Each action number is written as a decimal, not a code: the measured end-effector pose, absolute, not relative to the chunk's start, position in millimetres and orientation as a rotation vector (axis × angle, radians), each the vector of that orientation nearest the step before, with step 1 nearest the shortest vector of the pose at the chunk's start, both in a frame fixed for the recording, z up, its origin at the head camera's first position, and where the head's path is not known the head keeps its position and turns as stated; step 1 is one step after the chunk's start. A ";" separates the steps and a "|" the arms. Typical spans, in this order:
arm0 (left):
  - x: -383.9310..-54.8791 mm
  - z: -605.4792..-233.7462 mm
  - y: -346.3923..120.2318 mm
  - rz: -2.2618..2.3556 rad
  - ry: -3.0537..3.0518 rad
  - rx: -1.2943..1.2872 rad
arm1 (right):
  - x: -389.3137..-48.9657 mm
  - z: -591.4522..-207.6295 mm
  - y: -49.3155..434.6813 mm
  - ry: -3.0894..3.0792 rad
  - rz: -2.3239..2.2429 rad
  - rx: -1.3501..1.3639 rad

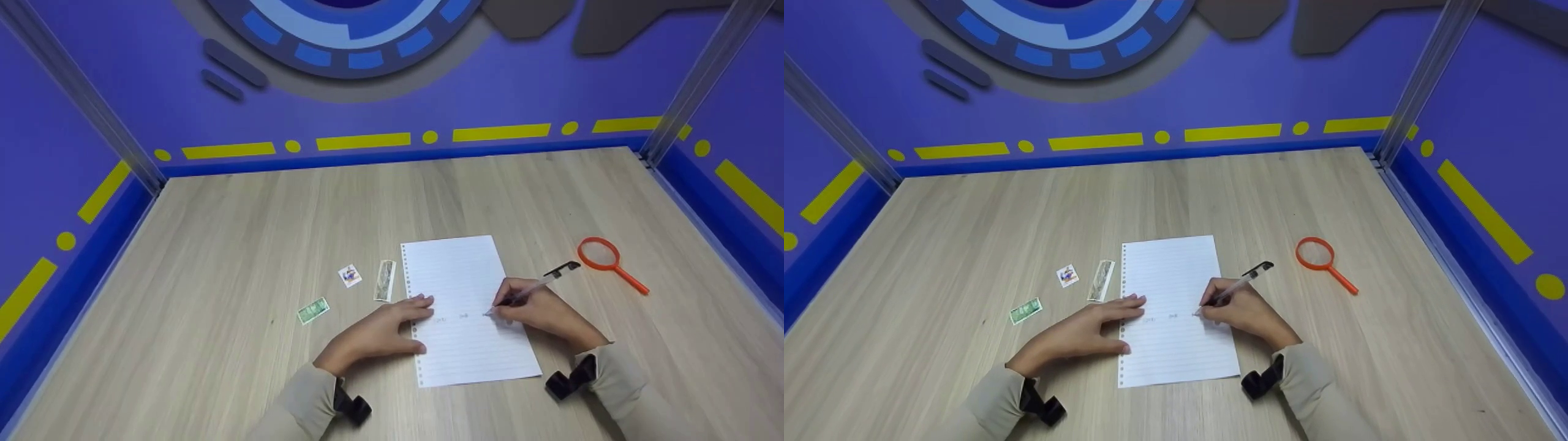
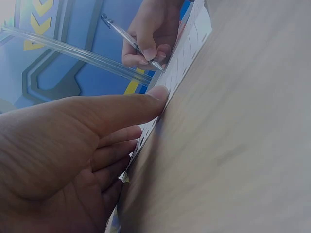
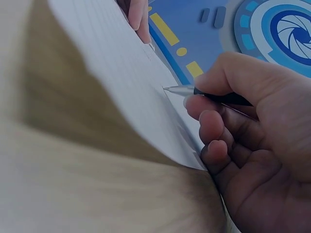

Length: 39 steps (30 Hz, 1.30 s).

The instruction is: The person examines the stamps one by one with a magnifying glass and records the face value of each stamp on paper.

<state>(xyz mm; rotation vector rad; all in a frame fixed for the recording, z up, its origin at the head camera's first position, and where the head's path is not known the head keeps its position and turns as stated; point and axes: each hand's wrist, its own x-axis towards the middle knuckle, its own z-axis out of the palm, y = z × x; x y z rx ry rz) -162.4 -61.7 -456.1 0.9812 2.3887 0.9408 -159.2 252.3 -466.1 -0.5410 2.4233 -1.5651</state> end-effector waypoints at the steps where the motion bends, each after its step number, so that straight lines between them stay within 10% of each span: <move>1: -162.4 -456.1 -61.7 0.941 2.388 0.980 | -159.4 -466.3 252.3 2.421 -1.570 -0.545; 39: -162.0 -454.5 -62.4 0.960 2.377 0.982 | -156.4 -466.3 253.2 2.442 -1.620 -0.456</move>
